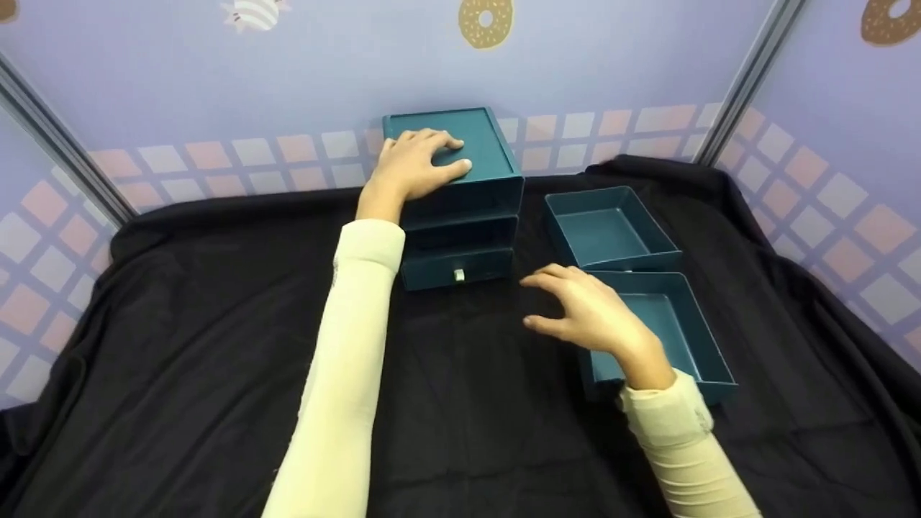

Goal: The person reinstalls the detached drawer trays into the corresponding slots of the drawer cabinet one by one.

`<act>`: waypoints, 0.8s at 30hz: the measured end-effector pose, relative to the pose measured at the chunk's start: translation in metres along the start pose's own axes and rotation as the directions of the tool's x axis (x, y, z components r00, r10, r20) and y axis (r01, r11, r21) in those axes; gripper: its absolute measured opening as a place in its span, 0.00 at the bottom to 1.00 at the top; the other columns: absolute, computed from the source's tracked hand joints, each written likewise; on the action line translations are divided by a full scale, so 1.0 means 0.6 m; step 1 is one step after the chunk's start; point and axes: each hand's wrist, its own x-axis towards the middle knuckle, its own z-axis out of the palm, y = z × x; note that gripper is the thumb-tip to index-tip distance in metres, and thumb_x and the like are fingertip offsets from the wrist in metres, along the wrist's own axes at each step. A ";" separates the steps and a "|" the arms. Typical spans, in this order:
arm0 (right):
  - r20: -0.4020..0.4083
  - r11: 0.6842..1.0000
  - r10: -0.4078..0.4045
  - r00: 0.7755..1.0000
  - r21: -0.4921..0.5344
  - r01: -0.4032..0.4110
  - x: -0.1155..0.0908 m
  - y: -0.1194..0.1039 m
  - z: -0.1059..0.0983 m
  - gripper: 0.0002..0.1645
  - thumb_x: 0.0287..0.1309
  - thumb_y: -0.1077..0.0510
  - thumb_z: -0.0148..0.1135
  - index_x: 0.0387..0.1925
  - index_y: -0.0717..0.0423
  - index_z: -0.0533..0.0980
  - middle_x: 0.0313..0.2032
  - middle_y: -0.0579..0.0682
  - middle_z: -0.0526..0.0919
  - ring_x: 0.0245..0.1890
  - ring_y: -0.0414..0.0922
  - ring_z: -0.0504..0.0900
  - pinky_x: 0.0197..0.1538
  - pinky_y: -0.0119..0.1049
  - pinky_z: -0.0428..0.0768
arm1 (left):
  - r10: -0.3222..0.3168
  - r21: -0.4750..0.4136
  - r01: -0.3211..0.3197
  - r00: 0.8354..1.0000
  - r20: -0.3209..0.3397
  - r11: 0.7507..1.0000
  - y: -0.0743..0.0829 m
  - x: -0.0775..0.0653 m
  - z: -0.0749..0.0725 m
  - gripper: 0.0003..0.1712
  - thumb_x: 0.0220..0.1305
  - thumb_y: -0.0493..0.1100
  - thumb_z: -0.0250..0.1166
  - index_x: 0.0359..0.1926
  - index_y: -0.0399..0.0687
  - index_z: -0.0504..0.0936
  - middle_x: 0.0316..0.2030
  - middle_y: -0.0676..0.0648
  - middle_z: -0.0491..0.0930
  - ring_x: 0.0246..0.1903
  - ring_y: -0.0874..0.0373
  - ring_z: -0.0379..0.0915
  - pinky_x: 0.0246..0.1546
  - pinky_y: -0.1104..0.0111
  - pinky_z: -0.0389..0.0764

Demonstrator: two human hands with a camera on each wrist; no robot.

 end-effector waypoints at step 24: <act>0.151 0.987 0.060 0.987 -0.157 -0.036 -0.204 0.063 -0.047 0.28 0.50 0.41 0.84 0.52 0.44 0.86 0.46 0.42 0.83 0.45 0.49 0.84 0.43 0.51 0.83 | -0.008 -0.014 0.008 1.000 -0.005 1.000 0.000 -0.003 -0.004 0.38 0.75 0.74 0.53 0.79 0.71 0.70 0.82 0.56 0.58 0.81 0.48 0.49 0.82 0.48 0.43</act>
